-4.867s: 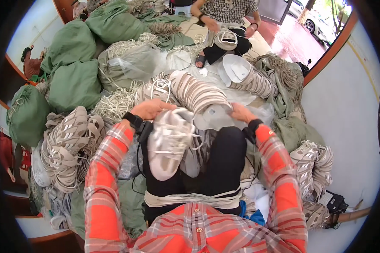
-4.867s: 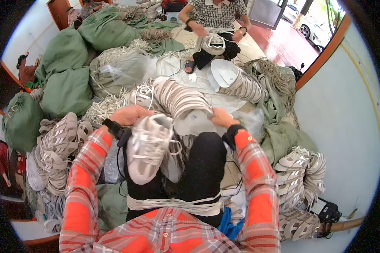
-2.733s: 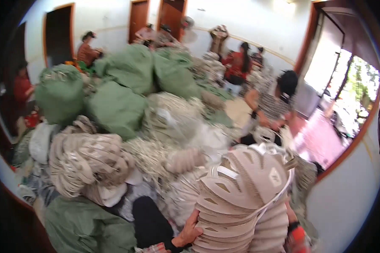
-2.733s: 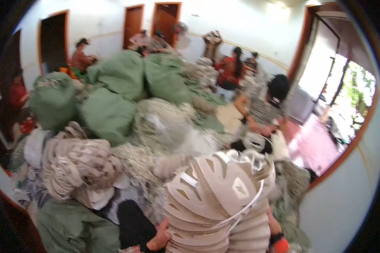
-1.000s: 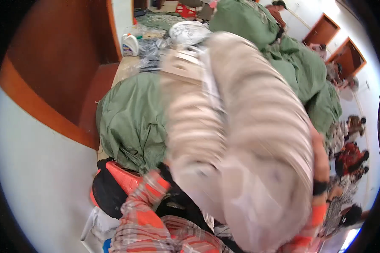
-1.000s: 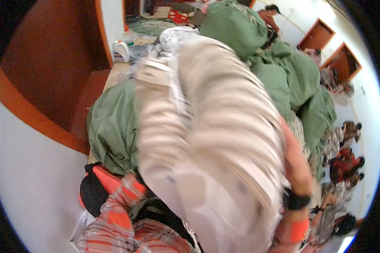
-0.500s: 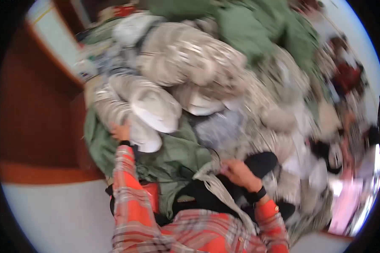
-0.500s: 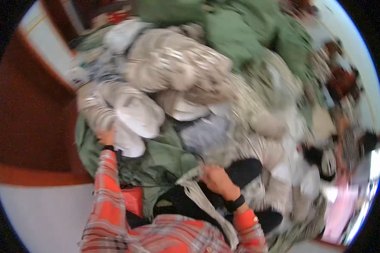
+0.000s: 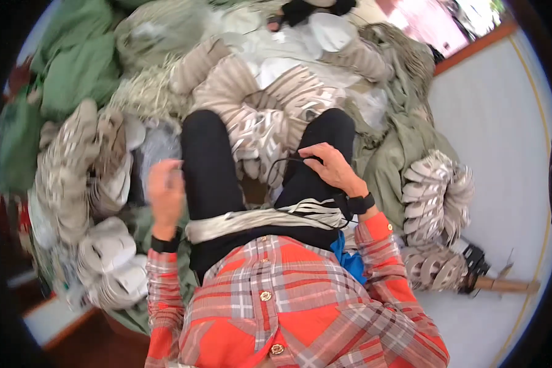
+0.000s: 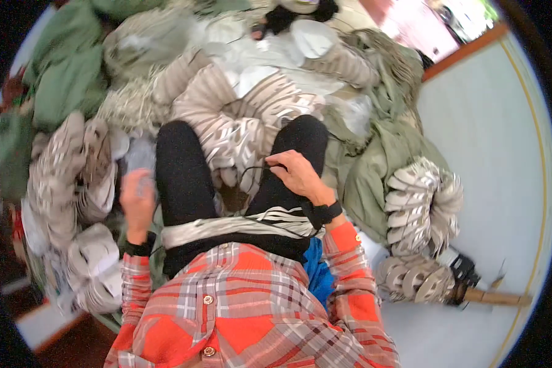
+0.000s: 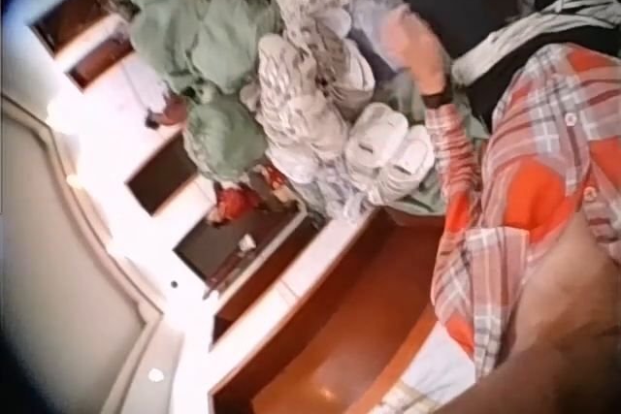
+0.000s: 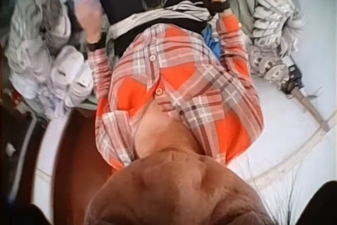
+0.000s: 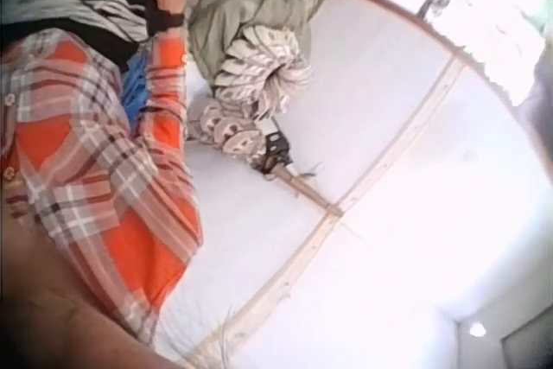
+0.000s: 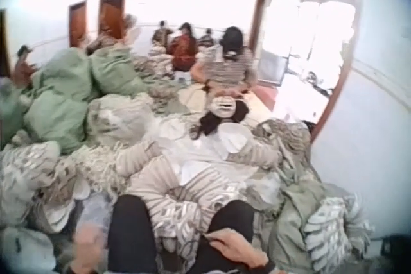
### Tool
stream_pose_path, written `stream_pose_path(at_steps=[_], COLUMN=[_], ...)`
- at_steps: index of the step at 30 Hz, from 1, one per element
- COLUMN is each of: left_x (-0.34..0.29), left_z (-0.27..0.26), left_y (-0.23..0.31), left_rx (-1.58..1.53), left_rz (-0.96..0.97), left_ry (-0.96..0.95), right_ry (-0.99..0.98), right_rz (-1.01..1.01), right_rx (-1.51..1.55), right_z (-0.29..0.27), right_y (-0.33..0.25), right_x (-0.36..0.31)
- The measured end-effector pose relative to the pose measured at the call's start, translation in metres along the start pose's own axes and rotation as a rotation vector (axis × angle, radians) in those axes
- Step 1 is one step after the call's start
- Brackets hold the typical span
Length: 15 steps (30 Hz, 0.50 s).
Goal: Threading and tying laces into shoe uppers as part of the manufacturing process.
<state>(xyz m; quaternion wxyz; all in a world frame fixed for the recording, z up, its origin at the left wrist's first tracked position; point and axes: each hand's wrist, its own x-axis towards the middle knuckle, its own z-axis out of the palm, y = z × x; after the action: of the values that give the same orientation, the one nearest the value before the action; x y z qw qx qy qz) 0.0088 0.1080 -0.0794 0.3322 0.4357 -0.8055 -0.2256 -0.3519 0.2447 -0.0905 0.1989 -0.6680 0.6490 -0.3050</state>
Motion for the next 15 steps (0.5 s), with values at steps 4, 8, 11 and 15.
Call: stream_pose_path(at_steps=[4,8,11,15], left_x=[0.039,0.033,0.026,0.051], left_z=[0.088,0.152,0.162,0.167], left_y=[0.055,0.064,0.099,0.075], left_rx=[-0.129,-0.364,-0.344,-0.505], left_rz=[0.295,-0.031,0.101,-0.144], left_ry=[-0.636,-0.999,-1.045,-1.251], right_ry=[0.368,0.819,1.250,1.450], right_rz=[0.417,0.499,0.681,1.051], right_rx=[0.811,0.883,0.926,0.927], right_z=[-0.025,-0.088,-0.114,-0.089], right_y=[0.001,0.018,0.048,0.102], right_x=[-0.032,-0.126,-0.227,-0.317])
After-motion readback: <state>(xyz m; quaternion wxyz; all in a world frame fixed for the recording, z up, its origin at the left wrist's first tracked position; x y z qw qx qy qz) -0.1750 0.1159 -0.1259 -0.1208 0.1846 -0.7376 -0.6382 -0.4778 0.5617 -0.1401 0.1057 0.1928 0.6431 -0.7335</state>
